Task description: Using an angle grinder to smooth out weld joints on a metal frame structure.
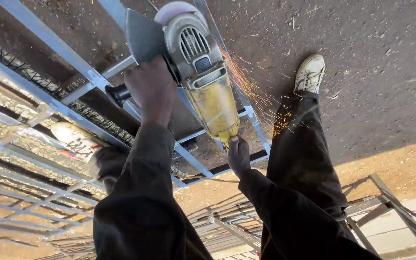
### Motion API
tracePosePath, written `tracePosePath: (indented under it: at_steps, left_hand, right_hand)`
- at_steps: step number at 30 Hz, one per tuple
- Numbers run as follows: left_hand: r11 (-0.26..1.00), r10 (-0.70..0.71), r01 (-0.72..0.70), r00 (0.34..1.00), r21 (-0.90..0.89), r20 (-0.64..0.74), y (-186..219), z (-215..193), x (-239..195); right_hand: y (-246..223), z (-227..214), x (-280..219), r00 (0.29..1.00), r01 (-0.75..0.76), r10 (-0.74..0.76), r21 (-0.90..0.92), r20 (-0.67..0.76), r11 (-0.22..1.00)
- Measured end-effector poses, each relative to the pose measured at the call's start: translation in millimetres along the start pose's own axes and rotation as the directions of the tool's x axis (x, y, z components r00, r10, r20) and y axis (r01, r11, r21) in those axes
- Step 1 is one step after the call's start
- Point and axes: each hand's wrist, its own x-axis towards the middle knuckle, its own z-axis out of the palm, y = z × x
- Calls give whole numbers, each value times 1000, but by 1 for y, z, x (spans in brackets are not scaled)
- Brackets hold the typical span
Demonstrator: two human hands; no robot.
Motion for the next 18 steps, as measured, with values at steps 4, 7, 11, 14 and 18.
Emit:
tracePosePath:
  at_steps: [4, 7, 11, 14, 18]
  left_hand:
    - [999, -12, 14, 999, -30, 40, 14, 5, 2]
    - [997, -50, 51, 998, -53, 23, 23, -4, -6]
    - [999, 38, -39, 999, -13, -18, 24, -3, -8]
    - [999, 34, -35, 999, -9, -23, 24, -19, -13]
    - [998, 11, -8, 999, -56, 50, 26, -3, -11]
  right_hand:
    - [25, -26, 15, 1000, 18, -16, -57, 26, 998]
    - [23, -29, 5, 999, -49, 49, 2, 3, 999]
    - [1, -20, -6, 997, -72, 74, 62, -22, 995]
    - [-48, -34, 4, 998, -54, 53, 37, 27, 998]
    - [0, -47, 1, 999, -40, 42, -94, 21, 995]
